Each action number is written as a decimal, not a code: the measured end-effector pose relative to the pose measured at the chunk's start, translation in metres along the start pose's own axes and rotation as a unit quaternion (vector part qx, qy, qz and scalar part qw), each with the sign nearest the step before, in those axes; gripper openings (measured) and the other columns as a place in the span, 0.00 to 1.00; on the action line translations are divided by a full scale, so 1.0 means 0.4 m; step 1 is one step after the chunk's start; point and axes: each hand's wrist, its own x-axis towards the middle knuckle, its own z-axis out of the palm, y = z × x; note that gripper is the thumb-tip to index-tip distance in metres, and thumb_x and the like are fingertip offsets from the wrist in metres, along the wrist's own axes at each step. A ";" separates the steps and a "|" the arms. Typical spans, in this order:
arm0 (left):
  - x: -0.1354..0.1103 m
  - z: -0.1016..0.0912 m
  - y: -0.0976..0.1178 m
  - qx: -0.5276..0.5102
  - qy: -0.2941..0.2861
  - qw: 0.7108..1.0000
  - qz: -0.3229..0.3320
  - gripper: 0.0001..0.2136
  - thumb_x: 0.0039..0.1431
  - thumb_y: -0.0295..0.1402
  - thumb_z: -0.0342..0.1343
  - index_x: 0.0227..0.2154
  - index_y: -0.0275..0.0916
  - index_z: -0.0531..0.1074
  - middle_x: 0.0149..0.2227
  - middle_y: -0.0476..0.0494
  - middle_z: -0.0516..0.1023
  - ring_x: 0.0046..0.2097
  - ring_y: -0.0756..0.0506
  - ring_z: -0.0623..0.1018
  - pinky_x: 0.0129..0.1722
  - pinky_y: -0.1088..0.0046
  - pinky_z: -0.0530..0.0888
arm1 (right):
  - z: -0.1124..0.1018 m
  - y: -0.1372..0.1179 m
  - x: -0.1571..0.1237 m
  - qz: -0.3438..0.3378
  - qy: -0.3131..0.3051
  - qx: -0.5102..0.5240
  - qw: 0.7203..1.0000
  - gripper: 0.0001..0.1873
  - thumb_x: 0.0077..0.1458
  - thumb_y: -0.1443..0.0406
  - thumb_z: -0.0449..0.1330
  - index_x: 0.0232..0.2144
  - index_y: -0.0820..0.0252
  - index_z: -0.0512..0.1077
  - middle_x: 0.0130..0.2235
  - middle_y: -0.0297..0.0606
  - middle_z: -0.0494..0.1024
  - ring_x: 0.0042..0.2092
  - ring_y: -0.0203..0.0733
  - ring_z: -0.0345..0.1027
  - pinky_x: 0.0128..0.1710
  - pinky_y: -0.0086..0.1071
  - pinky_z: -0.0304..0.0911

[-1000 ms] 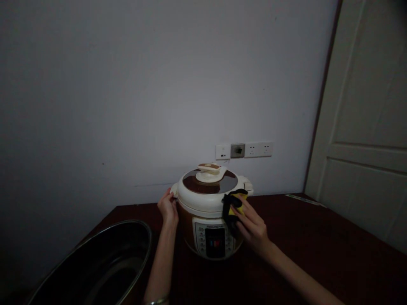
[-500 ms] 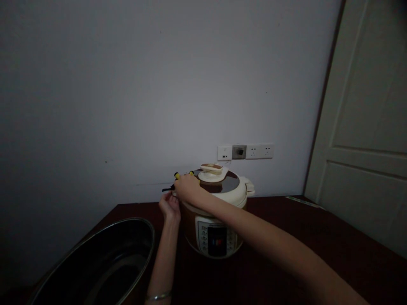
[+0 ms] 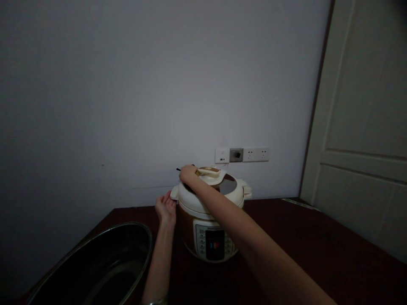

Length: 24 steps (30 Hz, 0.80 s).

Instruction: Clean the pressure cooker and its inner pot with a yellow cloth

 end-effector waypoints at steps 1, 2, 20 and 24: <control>0.001 0.000 -0.001 0.003 -0.001 1.000 0.003 0.11 0.54 0.27 0.42 0.32 0.34 0.70 0.37 0.36 0.75 0.38 0.47 0.77 0.39 0.74 0.72 | 0.003 -0.008 -0.019 -0.004 0.009 -0.007 1.000 0.17 0.56 0.73 0.53 0.47 0.71 0.72 0.49 0.63 0.73 0.51 0.58 0.68 0.42 0.53 0.66; 0.003 0.000 -0.001 0.005 -0.002 1.000 0.005 0.11 0.54 0.27 0.42 0.32 0.34 0.70 0.37 0.36 0.75 0.38 0.47 0.76 0.39 0.74 0.72 | 0.006 -0.016 -0.041 -0.010 0.020 -0.016 1.000 0.17 0.56 0.74 0.52 0.46 0.71 0.72 0.48 0.62 0.74 0.51 0.57 0.69 0.42 0.51 0.66; -0.016 0.013 0.012 0.024 -0.006 1.000 -0.005 0.10 0.49 0.21 0.43 0.26 0.34 0.69 0.31 0.39 0.74 0.34 0.48 0.76 0.35 0.78 0.73 | 0.118 0.279 -0.464 -0.202 0.332 -0.070 0.919 0.17 0.57 0.68 0.55 0.48 0.71 0.70 0.48 0.55 0.71 0.50 0.53 0.63 0.47 0.45 0.65; -0.016 0.014 0.007 0.026 -0.007 1.000 0.003 0.10 0.49 0.20 0.43 0.26 0.34 0.69 0.31 0.39 0.74 0.35 0.48 0.77 0.36 0.77 0.73 | 0.131 0.397 -0.541 -0.156 0.356 -0.046 0.920 0.17 0.57 0.71 0.53 0.49 0.72 0.69 0.46 0.55 0.73 0.48 0.51 0.66 0.47 0.44 0.67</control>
